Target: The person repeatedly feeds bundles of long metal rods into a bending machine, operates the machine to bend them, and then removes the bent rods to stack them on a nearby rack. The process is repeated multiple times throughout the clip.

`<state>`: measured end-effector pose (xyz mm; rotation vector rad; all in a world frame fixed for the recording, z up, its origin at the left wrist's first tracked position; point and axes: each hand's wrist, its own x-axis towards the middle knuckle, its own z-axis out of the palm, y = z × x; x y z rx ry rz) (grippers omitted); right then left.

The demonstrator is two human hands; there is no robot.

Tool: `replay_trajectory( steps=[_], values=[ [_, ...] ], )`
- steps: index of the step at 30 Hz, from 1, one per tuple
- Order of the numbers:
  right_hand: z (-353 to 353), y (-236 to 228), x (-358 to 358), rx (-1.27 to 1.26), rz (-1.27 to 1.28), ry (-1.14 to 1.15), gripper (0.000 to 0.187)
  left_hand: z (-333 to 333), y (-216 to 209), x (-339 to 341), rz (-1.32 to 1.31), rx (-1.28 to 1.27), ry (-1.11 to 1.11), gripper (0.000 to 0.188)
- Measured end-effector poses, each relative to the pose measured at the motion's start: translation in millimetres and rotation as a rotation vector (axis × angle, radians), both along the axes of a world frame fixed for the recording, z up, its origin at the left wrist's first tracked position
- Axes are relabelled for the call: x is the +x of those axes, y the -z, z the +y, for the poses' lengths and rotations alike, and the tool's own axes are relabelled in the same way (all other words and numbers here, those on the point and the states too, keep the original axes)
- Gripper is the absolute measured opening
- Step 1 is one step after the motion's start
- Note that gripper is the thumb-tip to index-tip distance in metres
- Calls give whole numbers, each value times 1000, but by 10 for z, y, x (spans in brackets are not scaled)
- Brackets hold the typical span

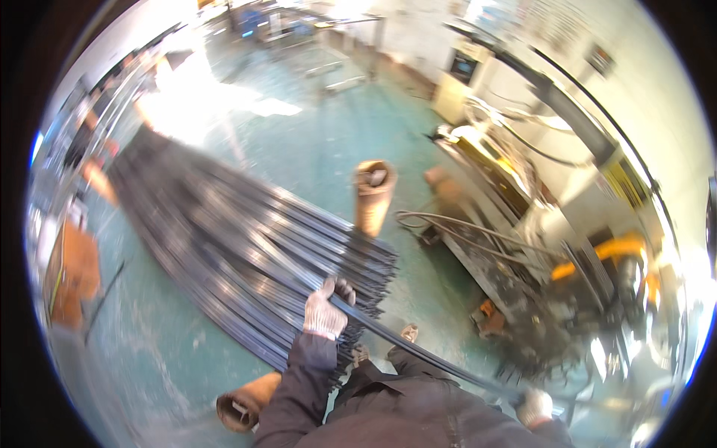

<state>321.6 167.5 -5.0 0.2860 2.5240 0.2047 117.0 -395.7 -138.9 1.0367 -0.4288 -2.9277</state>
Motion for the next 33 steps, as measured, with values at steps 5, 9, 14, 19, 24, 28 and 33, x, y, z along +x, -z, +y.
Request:
replay_trajectory(
  steps=[5, 9, 14, 19, 24, 28, 33],
  values=[
    [15, 424, -79, -131, 574, -108, 12, 693, -435, -8, 92, 43, 118, 4],
    [967, 524, -20, -106, 499, 54, 9, 1117, -977, -118, 295, -6, 316, 11],
    [2496, 754, 518, 114, 1005, 473, 15, 1052, -2158, -840, 460, -415, 101, 32],
    [2890, 644, 382, -1089, 1779, 1430, 51, 2427, -2495, -1125, 673, -498, 303, 37],
    [2688, 326, -362, -2236, 1729, 1652, 35, 3879, -2412, -1399, 701, -283, 609, 45],
    [2957, 103, -451, -2064, 1940, 1595, 24, 4012, -2579, -1862, 756, -302, 653, 50],
    [3228, 13, -512, -1990, 2177, 1401, 30, 3938, -2482, -2573, 941, -440, 675, 34]
  ],
)
